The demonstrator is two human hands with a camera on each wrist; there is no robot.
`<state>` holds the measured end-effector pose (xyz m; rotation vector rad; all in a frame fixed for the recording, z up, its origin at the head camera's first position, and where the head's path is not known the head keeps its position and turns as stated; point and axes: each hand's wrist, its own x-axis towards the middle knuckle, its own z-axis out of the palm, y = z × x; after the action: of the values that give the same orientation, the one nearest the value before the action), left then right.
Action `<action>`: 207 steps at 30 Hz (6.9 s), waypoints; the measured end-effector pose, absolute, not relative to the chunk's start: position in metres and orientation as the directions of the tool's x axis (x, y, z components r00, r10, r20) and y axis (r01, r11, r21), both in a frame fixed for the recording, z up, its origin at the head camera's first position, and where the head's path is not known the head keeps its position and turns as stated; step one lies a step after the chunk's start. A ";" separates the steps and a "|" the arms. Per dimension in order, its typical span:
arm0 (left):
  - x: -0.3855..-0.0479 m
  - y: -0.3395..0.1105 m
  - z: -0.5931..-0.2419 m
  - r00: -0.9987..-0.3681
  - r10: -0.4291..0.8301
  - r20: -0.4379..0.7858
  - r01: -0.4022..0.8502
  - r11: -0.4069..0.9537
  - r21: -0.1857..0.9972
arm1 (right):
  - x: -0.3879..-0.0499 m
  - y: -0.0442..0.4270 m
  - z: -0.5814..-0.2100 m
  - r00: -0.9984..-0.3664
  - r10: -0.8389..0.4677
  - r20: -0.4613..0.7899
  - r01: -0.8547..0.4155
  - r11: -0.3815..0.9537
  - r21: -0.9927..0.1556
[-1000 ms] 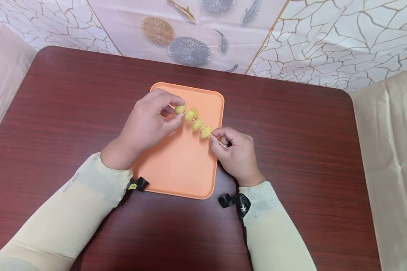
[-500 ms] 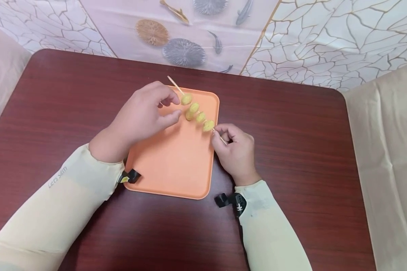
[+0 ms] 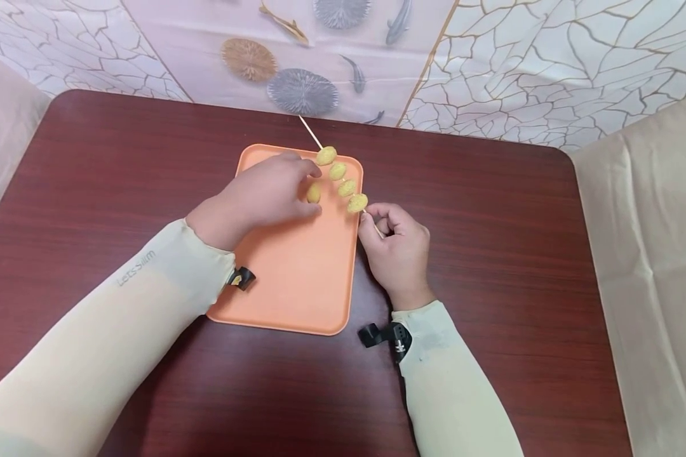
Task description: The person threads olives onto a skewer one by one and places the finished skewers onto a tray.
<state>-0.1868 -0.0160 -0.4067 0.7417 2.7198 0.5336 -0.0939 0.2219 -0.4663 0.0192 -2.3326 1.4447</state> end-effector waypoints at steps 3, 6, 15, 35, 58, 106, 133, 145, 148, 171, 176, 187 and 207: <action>-0.188 -0.013 -0.409 -0.833 0.525 -0.173 0.430 0.813 0.393 | -0.094 0.221 -0.466 -0.924 0.181 0.336 -0.220 0.468 -0.856; -0.189 -0.012 -0.411 -0.831 0.530 -0.170 0.439 0.812 0.386 | -0.094 0.221 -0.466 -0.926 0.172 0.335 -0.224 0.464 -0.857; -0.186 -0.014 -0.411 -0.818 0.560 -0.132 0.467 0.781 0.416 | -0.094 0.220 -0.465 -0.928 0.169 0.331 -0.220 0.469 -0.855; -0.146 -0.046 -0.403 -0.870 0.467 0.159 0.415 0.519 0.747 | -0.093 0.221 -0.466 -0.928 0.176 0.330 -0.220 0.456 -0.862; -0.151 -0.069 -0.435 -0.990 0.126 0.064 0.080 0.127 0.989 | -0.092 0.223 -0.465 -0.945 0.026 0.325 -0.276 0.466 -0.841; -0.164 -0.085 -0.453 -0.990 -0.059 0.130 0.141 -0.291 0.946 | -0.090 0.223 -0.469 -0.928 -0.127 0.351 -0.371 0.421 -0.828; -0.162 -0.085 -0.452 -0.982 -0.061 0.178 0.188 -0.343 0.920 | -0.090 0.224 -0.471 -0.923 -0.119 0.365 -0.382 0.393 -0.836; -0.161 -0.085 -0.452 -0.981 -0.038 0.188 0.189 -0.370 0.910 | -0.090 0.223 -0.469 -0.919 -0.126 0.374 -0.394 0.376 -0.839; -0.160 -0.085 -0.452 -0.980 -0.032 0.195 0.194 -0.369 0.909 | -0.090 0.223 -0.469 -0.918 -0.130 0.375 -0.396 0.375 -0.838; -0.162 -0.085 -0.454 -0.967 -0.152 0.205 0.225 -0.132 0.965 | -0.091 0.222 -0.469 -0.923 -0.113 0.368 -0.381 0.403 -0.832; -0.160 -0.084 -0.453 -0.950 -0.178 0.256 0.258 0.013 0.966 | -0.091 0.223 -0.470 -0.925 -0.112 0.363 -0.375 0.423 -0.825; -0.159 -0.086 -0.455 -0.914 -0.170 0.368 0.333 0.204 0.921 | -0.091 0.223 -0.472 -0.929 -0.121 0.350 -0.366 0.444 -0.818; -0.160 -0.085 -0.454 -0.953 -0.105 0.283 0.291 -0.073 0.954 | -0.091 0.224 -0.471 -0.930 -0.115 0.349 -0.366 0.371 -0.853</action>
<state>-0.1602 -0.0847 -0.4540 0.2401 2.2987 2.5127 -0.0908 0.2237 -0.4709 0.4298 -2.4017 1.5851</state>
